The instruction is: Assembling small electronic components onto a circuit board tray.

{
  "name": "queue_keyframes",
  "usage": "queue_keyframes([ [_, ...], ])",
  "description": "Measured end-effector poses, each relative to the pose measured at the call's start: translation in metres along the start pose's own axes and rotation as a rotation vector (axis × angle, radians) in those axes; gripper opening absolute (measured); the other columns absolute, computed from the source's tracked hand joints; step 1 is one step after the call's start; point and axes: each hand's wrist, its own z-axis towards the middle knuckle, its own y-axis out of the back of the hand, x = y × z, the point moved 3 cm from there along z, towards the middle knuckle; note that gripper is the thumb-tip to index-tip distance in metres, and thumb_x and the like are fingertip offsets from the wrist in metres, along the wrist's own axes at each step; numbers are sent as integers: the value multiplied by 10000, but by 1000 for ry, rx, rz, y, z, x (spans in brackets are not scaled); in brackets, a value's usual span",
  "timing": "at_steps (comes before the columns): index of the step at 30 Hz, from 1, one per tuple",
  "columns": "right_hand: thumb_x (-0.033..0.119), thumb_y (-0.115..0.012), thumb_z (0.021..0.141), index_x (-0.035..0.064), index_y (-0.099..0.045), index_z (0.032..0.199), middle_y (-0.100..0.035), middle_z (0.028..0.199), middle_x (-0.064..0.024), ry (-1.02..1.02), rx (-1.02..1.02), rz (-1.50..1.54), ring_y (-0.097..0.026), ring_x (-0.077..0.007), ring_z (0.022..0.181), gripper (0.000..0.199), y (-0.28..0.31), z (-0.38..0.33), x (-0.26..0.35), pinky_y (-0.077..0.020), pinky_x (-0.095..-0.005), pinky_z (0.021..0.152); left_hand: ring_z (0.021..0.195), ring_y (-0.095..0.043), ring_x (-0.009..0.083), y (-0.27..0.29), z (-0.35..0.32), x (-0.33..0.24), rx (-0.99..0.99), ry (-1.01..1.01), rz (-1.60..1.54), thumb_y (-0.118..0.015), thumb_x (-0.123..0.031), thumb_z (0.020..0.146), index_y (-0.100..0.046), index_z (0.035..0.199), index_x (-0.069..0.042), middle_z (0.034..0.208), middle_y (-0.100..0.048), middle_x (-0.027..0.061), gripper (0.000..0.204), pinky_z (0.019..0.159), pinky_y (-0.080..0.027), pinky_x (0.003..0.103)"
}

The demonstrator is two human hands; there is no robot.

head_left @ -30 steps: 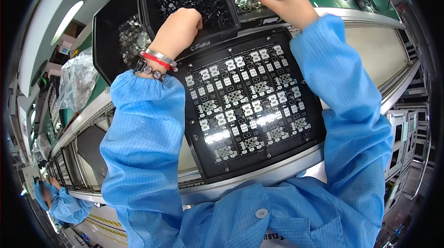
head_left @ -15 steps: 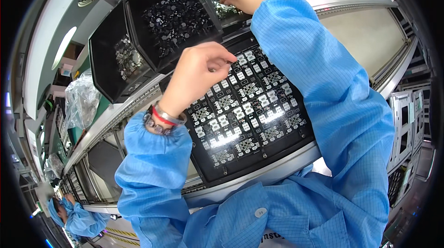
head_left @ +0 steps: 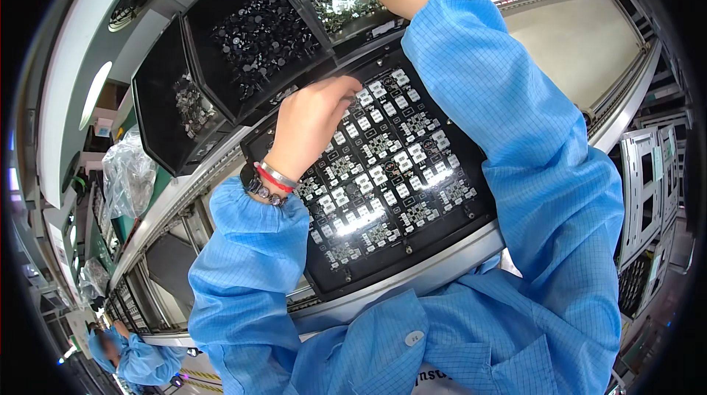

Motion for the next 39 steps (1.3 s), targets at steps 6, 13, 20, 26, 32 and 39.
queue_keyframes([
  [6,115,-651,767,38,-675,827,-659,762,-158,-3,24,-46,-651,-294,750,101,2,3,5,-504,-358,690,766,-625,282,2,1,-6,-17,-37,144,-604,-41,763,-590,928,-94,815,-641,87,174,611,-498,379],
  [13,115,-669,743,40,-698,832,-661,750,-147,72,-27,-107,-648,-290,713,120,13,0,7,-505,-345,674,788,-621,286,-1,1,-2,55,-6,171,-604,-39,781,-589,996,-93,853,-647,84,222,652,-495,369],
  [20,95,-684,740,26,-700,837,-662,757,-154,-146,94,202,-658,-231,689,120,25,-15,32,-498,-308,623,833,-607,312,-4,-10,0,138,-164,207,-576,7,744,-583,1001,-51,910,-622,100,263,690,-494,379],
  [26,22,-618,850,-32,-622,847,-652,831,-51,-118,363,417,-619,-112,809,55,20,-79,76,-500,-238,725,784,-612,284,34,-10,-25,-313,-53,315,-557,-19,765,-575,1023,-58,965,-556,94,262,645,-516,359],
  [32,45,-697,723,40,-642,768,-581,724,-61,-101,679,424,-565,-186,685,72,-17,-151,93,-463,-286,616,779,-619,339,65,14,47,-121,44,547,-541,-55,806,-624,956,-36,893,-601,170,173,678,-510,411],
  [39,51,-701,703,69,-644,748,-564,781,-41,35,584,307,-539,-219,798,75,-23,-164,92,-453,-320,705,851,-633,333,57,21,59,229,194,387,-545,-11,797,-655,998,1,876,-653,206,230,777,-509,361],
])
